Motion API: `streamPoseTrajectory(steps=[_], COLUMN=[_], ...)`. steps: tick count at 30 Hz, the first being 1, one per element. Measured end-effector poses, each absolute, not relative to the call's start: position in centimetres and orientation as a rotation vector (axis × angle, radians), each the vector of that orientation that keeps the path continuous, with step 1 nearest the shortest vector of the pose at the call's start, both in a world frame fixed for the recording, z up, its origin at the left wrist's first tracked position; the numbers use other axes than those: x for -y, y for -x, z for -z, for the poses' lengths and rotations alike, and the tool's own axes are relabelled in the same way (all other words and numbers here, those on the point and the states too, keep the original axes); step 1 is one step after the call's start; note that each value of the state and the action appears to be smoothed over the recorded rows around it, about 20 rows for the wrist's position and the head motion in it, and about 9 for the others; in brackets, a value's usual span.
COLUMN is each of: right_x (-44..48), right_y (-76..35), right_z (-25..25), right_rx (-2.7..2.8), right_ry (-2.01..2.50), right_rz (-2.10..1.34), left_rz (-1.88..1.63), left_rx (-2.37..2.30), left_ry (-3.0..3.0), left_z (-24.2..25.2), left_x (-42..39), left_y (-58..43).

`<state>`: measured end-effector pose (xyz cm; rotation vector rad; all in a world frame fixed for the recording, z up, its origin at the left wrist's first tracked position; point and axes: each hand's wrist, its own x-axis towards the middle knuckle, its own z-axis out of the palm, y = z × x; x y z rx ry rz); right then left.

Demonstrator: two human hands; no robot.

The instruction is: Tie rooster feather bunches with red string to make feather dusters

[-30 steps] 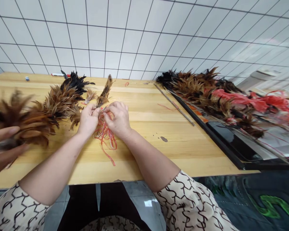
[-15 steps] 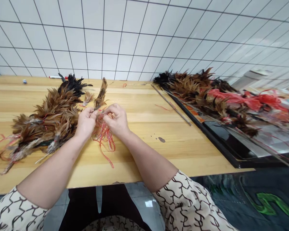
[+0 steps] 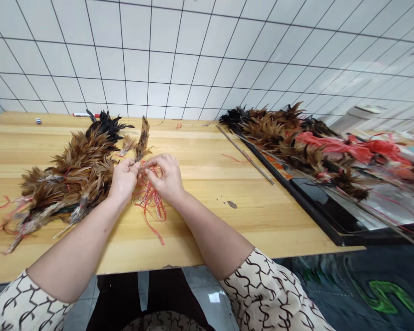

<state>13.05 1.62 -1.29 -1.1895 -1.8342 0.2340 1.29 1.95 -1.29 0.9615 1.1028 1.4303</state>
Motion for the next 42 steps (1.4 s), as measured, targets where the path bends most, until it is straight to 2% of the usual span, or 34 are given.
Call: streamPoseTrajectory(steps=[7, 19, 23, 35, 42], right_x=[-1.6, -2.4, -2.5, -2.0, -1.6], right_y=[-12.8, -12.9, -12.9, -13.0, -13.1], right_z=[1.5, 1.5, 1.5, 1.3, 1.1], right_rx=[1.913, 1.639, 1.604, 1.888, 1.999], right_ry=[1.254, 1.125, 1.109, 1.214, 1.276], right_rz=[-0.151, -0.745, -0.804, -0.31, -0.165], left_rz=[-1.388, -1.333, -1.342, -1.361, -1.381], left_rx=[-1.094, -1.142, -1.158, -1.062, -1.034], left_ry=[-0.958, -0.868, -0.887, -0.875, -0.921], left_z=[1.0, 0.5, 0.4, 0.8, 1.3], left_x=[-1.7, -1.5, -1.5, -1.6, -1.8], left_y=[-1.4, -1.3, -1.3, -1.3, -1.2])
